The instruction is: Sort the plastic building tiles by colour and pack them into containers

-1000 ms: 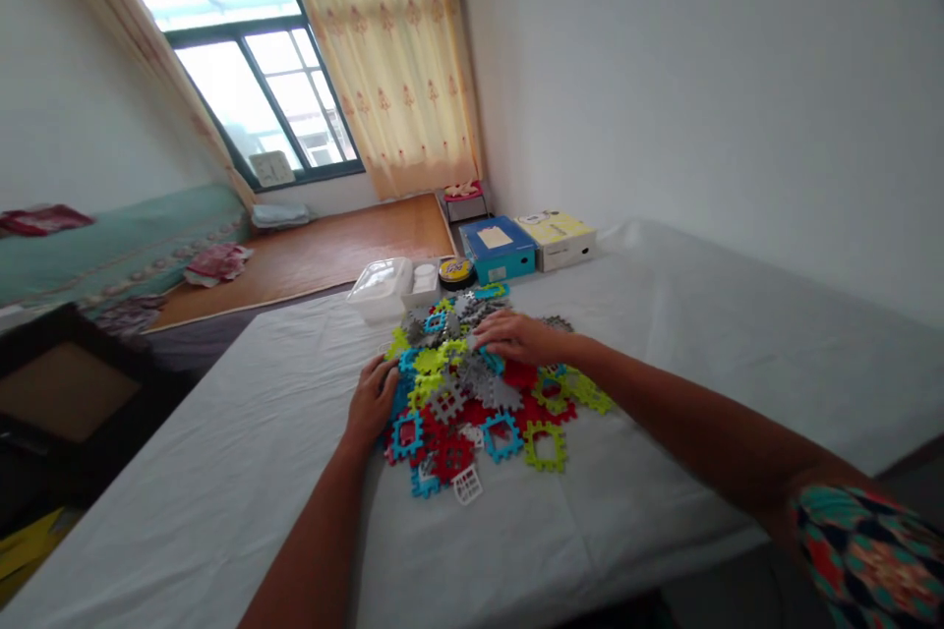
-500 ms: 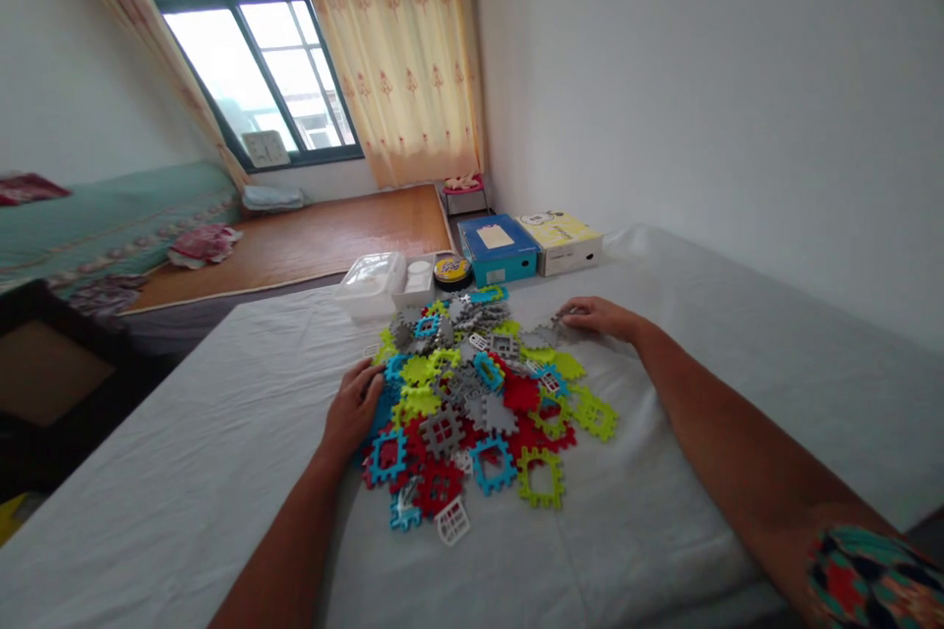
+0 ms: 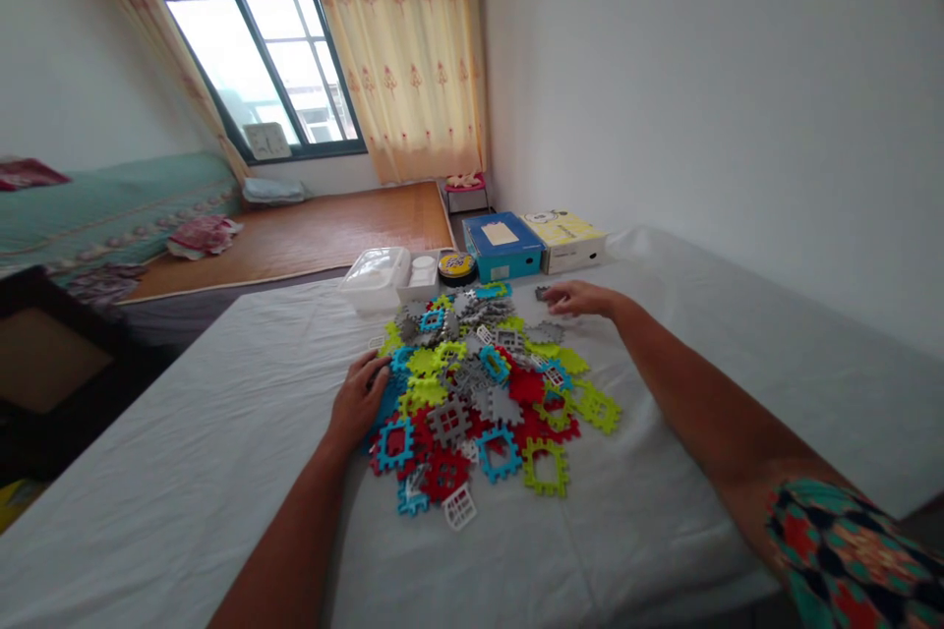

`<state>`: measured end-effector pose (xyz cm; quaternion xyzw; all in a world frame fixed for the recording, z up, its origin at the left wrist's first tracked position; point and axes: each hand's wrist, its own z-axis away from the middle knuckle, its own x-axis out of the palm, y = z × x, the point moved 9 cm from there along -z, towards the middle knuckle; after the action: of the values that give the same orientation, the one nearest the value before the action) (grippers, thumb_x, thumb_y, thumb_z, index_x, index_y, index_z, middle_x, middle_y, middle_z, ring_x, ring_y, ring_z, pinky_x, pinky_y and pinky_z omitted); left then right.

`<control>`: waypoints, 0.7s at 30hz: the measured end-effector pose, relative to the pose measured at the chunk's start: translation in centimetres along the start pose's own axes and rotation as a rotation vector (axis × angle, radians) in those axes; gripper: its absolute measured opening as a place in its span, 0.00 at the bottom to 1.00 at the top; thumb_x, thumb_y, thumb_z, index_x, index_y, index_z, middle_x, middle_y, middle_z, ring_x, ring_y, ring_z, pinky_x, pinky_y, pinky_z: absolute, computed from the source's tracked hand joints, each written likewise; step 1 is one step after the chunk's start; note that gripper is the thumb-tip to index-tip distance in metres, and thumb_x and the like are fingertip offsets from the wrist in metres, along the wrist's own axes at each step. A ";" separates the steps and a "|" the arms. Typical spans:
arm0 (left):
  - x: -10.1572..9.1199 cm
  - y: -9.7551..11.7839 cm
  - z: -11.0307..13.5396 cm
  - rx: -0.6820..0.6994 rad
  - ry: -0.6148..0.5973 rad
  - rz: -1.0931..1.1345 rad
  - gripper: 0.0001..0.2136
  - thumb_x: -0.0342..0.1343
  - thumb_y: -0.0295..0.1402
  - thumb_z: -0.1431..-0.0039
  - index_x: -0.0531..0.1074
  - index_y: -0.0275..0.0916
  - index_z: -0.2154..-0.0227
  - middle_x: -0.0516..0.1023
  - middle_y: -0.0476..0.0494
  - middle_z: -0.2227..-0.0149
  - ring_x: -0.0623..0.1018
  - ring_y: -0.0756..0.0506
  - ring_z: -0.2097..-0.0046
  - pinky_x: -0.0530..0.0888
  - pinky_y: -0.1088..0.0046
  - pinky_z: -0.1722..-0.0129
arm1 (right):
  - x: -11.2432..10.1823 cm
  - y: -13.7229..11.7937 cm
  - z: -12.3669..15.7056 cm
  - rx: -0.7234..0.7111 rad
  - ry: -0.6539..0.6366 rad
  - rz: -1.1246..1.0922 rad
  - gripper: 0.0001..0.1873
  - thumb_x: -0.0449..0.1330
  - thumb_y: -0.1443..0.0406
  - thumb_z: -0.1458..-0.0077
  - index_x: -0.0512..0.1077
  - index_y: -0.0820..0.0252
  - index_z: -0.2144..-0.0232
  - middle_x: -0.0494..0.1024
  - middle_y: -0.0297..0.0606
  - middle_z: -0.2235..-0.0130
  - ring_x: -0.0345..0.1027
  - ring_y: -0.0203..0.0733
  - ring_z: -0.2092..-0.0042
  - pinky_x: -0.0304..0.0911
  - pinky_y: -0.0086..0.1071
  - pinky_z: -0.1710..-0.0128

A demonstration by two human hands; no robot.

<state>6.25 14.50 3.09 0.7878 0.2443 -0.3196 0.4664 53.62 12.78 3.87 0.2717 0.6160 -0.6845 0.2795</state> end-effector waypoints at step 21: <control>0.0 0.1 0.1 -0.015 0.000 -0.041 0.21 0.45 0.46 0.41 0.75 0.41 0.54 0.70 0.40 0.45 0.71 0.41 0.44 0.68 0.60 0.42 | -1.3 3.5 0.2 0.147 0.516 -0.107 0.43 0.61 0.48 0.51 0.56 0.66 0.39 0.76 0.41 0.66 0.70 0.43 0.68 0.65 0.32 0.69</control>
<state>6.29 14.43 3.11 0.7792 0.2630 -0.3272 0.4654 57.07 12.34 2.40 0.4237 0.6290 -0.6493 0.0564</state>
